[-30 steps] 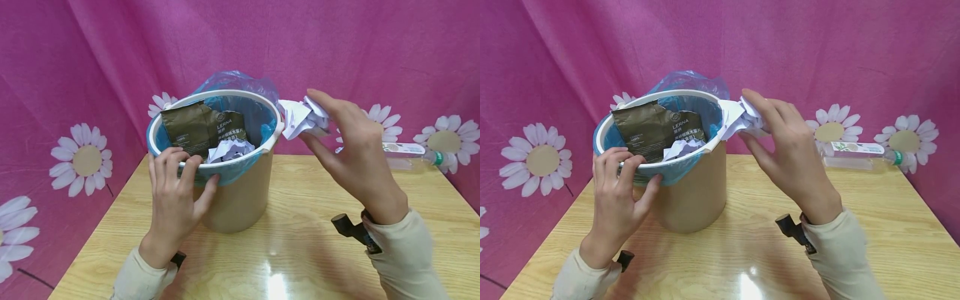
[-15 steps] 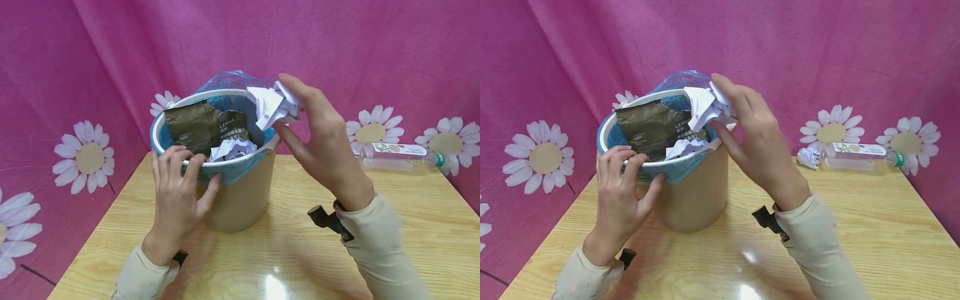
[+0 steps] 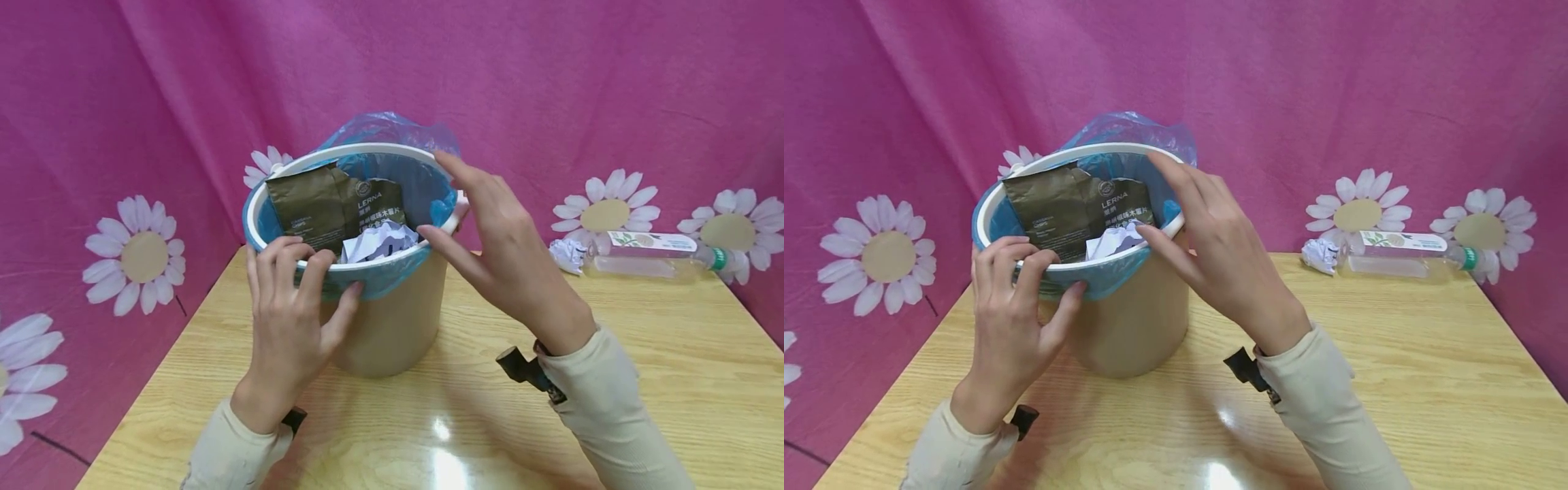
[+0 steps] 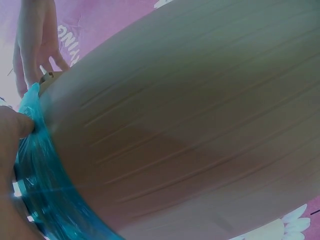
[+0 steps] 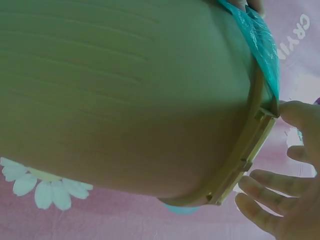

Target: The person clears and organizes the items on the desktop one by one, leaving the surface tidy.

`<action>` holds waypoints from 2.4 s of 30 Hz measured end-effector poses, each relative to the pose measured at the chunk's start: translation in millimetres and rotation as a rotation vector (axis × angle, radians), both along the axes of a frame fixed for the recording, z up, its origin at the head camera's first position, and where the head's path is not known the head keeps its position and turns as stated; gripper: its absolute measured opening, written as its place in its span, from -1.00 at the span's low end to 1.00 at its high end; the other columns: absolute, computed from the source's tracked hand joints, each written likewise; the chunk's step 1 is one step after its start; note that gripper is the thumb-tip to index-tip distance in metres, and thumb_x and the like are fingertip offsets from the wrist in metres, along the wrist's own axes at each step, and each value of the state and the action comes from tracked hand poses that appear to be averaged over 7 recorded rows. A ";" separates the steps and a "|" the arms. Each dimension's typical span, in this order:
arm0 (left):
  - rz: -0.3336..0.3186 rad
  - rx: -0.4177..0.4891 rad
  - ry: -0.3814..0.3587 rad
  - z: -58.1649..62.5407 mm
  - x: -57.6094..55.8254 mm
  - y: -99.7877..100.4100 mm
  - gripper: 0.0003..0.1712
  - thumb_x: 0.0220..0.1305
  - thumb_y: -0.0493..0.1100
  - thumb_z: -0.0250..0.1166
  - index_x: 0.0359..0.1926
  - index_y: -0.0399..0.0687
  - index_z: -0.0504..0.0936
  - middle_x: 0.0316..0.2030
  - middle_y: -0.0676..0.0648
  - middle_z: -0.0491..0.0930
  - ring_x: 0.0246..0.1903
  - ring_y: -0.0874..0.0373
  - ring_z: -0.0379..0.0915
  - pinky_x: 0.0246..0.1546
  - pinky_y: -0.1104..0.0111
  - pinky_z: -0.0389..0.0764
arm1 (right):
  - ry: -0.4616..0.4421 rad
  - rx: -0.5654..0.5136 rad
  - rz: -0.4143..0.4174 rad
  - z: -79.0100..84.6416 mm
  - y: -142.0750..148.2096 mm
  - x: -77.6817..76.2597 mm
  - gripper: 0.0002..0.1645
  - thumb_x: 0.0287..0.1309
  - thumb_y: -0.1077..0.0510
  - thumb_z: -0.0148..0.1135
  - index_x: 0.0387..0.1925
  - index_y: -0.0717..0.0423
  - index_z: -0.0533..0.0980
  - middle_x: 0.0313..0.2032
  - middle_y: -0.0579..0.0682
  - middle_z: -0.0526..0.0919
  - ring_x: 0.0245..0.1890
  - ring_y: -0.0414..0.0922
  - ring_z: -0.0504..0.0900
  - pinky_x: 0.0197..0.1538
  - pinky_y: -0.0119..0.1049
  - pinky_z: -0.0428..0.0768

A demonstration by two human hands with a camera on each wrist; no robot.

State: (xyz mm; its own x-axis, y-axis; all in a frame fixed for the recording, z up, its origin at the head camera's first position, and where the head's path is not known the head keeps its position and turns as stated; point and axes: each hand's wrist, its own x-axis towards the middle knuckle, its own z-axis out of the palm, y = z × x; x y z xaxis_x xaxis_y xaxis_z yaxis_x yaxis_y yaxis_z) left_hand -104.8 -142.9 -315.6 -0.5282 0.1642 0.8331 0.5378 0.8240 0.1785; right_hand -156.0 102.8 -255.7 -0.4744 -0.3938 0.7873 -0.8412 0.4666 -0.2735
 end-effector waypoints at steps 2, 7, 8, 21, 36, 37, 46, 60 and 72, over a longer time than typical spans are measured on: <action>-0.002 0.007 -0.010 0.2 0.4 -0.2 -0.56 0.30 0.08 0.22 -0.05 -0.21 0.51 -0.11 -0.29 0.42 0.14 -0.25 0.27 0.24 -0.20 0.13 | -0.002 0.003 -0.004 -2.0 3.2 1.5 -0.13 0.10 0.23 0.44 0.41 0.19 0.27 0.26 0.14 0.49 0.16 0.09 0.50 0.27 -0.03 0.40; -0.008 0.018 -0.007 -0.5 0.3 0.1 -0.57 0.31 0.07 0.22 -0.05 -0.21 0.51 -0.12 -0.29 0.42 0.14 -0.26 0.27 0.22 -0.19 0.14 | 0.001 0.001 -0.024 -6.5 11.8 6.1 -0.20 0.08 0.24 0.44 0.35 0.21 0.35 0.23 0.16 0.51 0.21 0.13 0.48 0.32 -0.03 0.37; -0.008 0.018 -0.005 -0.4 0.2 0.2 -0.56 0.31 0.08 0.22 -0.05 -0.21 0.51 -0.11 -0.29 0.42 0.14 -0.26 0.27 0.22 -0.19 0.14 | 0.002 0.002 -0.030 -7.3 13.9 7.0 -0.21 0.08 0.24 0.44 0.35 0.21 0.35 0.23 0.16 0.51 0.21 0.13 0.48 0.31 -0.03 0.37; -0.006 0.010 0.018 1.0 -1.8 2.1 -0.54 0.35 0.12 0.17 -0.07 -0.22 0.51 -0.13 -0.30 0.42 0.13 -0.27 0.28 0.22 -0.20 0.14 | -0.040 0.078 -0.161 -24.6 55.4 13.2 -0.20 0.06 0.24 0.45 0.35 0.16 0.37 0.23 0.16 0.51 0.23 0.15 0.46 0.30 0.04 0.36; 0.016 0.025 0.055 -0.6 0.5 2.1 -0.54 0.31 0.11 0.19 -0.10 -0.23 0.51 -0.12 -0.31 0.42 0.13 -0.27 0.28 0.23 -0.22 0.13 | -0.120 0.127 -0.234 -53.6 86.1 -7.6 -0.34 0.18 0.21 0.38 0.30 0.23 0.41 0.16 0.20 0.54 0.18 0.15 0.47 0.22 0.10 0.37; 0.017 0.025 0.055 -0.6 0.1 2.6 -0.55 0.31 0.11 0.19 -0.10 -0.22 0.51 -0.12 -0.31 0.42 0.13 -0.27 0.28 0.24 -0.22 0.13 | -0.136 0.130 -0.243 -55.7 88.3 -10.1 -0.34 0.19 0.20 0.37 0.30 0.22 0.40 0.15 0.20 0.54 0.18 0.14 0.47 0.21 0.10 0.37; 0.006 0.027 0.038 -4.8 -1.1 4.2 -0.53 0.34 0.13 0.16 -0.08 -0.22 0.51 -0.13 -0.31 0.42 0.12 -0.27 0.28 0.20 -0.21 0.16 | -0.277 0.156 -0.340 -81.8 113.9 -36.4 -0.36 0.28 0.12 0.31 0.31 0.24 0.37 0.13 0.26 0.51 0.17 0.18 0.43 0.18 0.17 0.35; 0.009 0.023 0.046 -1.5 -2.3 3.2 -0.52 0.33 0.14 0.17 -0.06 -0.21 0.51 -0.11 -0.31 0.42 0.14 -0.26 0.28 0.21 -0.19 0.16 | -0.484 0.171 -0.420 -126.4 164.5 -79.2 -0.30 0.27 0.14 0.28 0.33 0.37 0.28 0.20 0.51 0.35 0.23 0.44 0.26 0.27 0.30 0.17; 0.011 0.038 0.047 -2.6 -3.1 2.8 -0.53 0.32 0.13 0.17 -0.06 -0.21 0.50 -0.10 -0.31 0.42 0.15 -0.27 0.27 0.25 -0.22 0.13 | -0.542 0.211 -0.459 -177.6 187.5 -111.5 -0.33 0.27 0.18 0.23 0.33 0.35 0.28 0.22 0.56 0.29 0.21 0.55 0.20 0.17 0.43 0.13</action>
